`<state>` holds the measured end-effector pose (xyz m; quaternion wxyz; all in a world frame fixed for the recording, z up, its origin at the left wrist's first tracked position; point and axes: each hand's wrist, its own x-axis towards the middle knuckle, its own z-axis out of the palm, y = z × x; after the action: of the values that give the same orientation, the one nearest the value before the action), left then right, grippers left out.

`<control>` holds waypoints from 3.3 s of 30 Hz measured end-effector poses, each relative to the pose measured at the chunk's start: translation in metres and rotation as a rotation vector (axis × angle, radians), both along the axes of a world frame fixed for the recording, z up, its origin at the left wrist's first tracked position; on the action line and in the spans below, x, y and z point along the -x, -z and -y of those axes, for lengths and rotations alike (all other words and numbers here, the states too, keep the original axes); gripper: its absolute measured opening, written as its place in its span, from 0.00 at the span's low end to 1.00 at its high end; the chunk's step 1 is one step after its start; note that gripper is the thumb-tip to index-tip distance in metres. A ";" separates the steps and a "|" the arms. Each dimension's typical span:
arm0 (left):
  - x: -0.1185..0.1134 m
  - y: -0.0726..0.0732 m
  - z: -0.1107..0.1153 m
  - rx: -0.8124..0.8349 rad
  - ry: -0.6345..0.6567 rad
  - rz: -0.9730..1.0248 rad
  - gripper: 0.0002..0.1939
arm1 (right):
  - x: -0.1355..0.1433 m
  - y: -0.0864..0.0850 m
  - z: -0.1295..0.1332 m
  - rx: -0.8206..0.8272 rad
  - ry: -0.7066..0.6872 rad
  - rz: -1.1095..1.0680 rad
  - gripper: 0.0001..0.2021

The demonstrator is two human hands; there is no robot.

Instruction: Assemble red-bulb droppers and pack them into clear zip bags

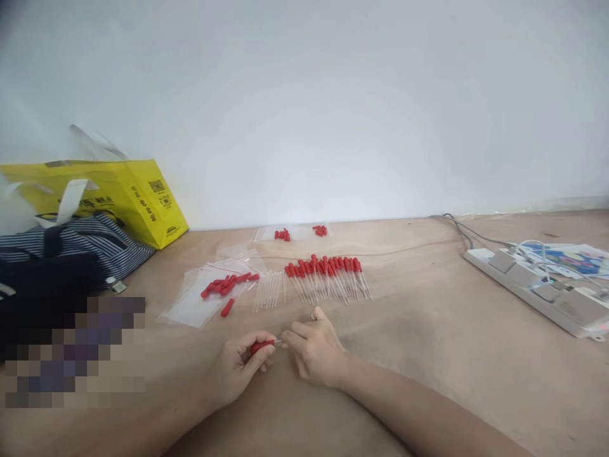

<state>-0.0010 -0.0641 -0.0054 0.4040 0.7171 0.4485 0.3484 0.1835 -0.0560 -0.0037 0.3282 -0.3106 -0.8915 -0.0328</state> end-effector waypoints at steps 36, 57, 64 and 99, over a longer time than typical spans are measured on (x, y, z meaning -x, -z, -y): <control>0.018 -0.004 -0.005 -0.322 0.115 -0.078 0.13 | -0.009 -0.008 0.007 0.306 -0.003 -0.024 0.12; 0.067 -0.020 -0.055 -0.459 -0.458 -0.619 0.12 | 0.018 -0.015 -0.060 0.450 0.582 -0.135 0.10; 0.070 -0.022 -0.055 -0.302 -0.512 -0.777 0.15 | 0.041 -0.016 -0.085 0.411 0.888 0.012 0.09; 0.030 -0.012 -0.031 -0.425 -0.238 -0.547 0.09 | 0.002 -0.012 -0.033 0.365 0.312 0.057 0.09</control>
<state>-0.0314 -0.0326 0.0071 0.0677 0.7945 0.5378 0.2738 0.1814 -0.0227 0.0088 0.2321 -0.4977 -0.8328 0.0699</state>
